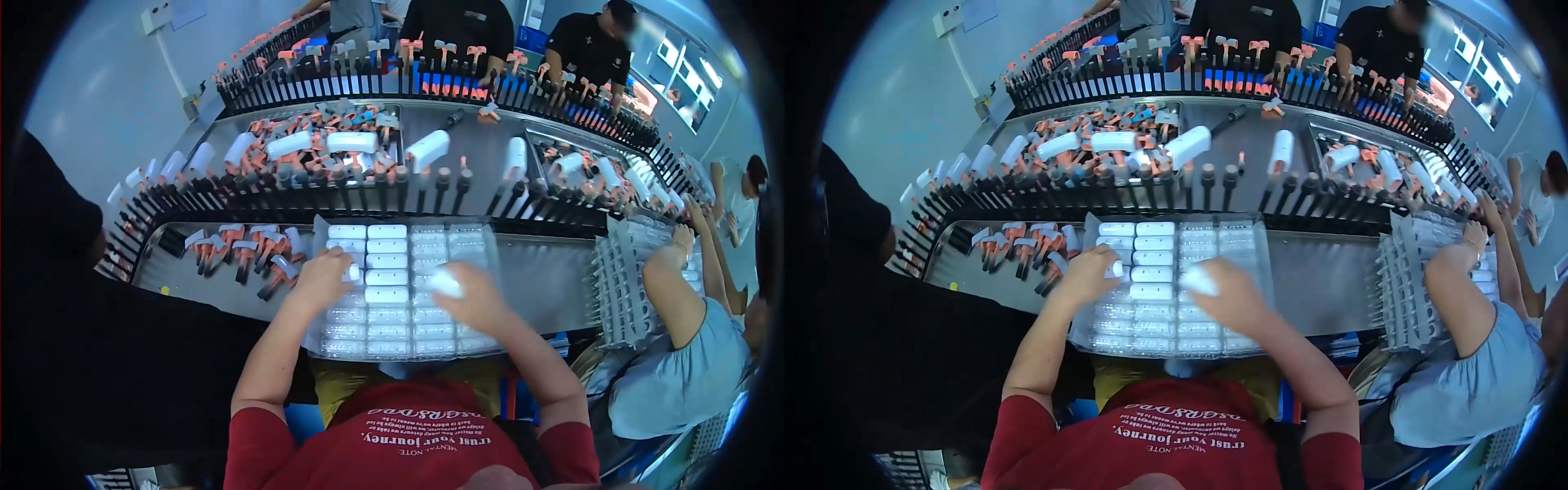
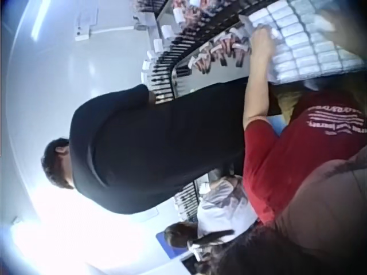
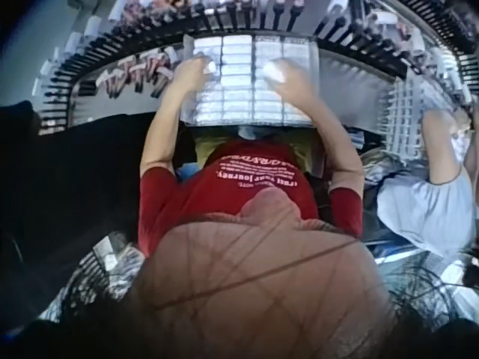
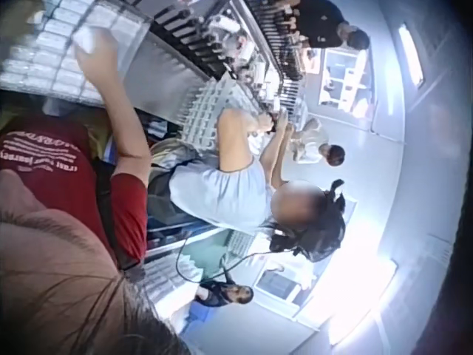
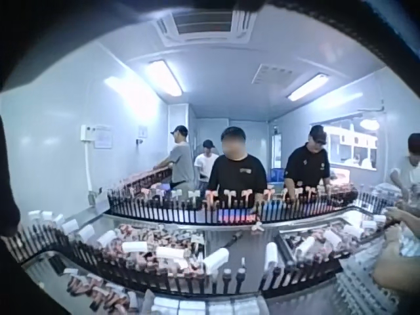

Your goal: The person removes plastic covers from pegs on an assembly line conveyor by hand and places them into the compartments of a plastic tray, then covers the tray with a plastic sheet.

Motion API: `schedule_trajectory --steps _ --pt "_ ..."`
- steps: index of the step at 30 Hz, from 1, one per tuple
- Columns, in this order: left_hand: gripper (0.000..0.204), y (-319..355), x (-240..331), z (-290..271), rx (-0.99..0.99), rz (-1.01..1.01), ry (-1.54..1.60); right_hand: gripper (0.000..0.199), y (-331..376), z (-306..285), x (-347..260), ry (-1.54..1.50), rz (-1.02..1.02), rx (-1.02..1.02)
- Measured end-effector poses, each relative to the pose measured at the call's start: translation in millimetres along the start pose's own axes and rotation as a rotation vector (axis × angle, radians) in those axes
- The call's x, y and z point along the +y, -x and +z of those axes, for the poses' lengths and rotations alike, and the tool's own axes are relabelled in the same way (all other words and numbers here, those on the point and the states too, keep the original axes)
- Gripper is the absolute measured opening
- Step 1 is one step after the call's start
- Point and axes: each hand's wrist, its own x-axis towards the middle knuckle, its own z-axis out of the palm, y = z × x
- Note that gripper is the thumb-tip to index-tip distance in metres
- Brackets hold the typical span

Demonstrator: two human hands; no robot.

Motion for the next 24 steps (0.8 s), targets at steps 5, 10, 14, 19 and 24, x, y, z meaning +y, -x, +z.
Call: schedule_trajectory --steps 5,10,14,19,24 --pt "0.042 -9.2 2.3 6.0 -0.050 0.028 -0.025 0.029 -38.9 73.4 1.0 0.325 -0.423 -0.180" --pt "0.042 3.0 6.0 14.0 0.090 0.058 0.083 0.025 -45.8 94.2 1.6 0.547 -0.346 -0.237" --pt "0.040 9.4 -3.5 11.8 0.201 0.057 0.212 0.027 -49.2 104.2 0.1 0.649 -0.291 -0.275" --pt "0.036 -1.3 6.7 -5.4 0.465 -0.037 0.452 0.036 -42.6 57.2 0.2 0.423 -0.329 -0.213" --pt "0.031 11.2 57.7 -17.5 0.406 -0.104 0.921 0.044 -19.3 -59.1 -1.9 -0.008 0.109 0.156"
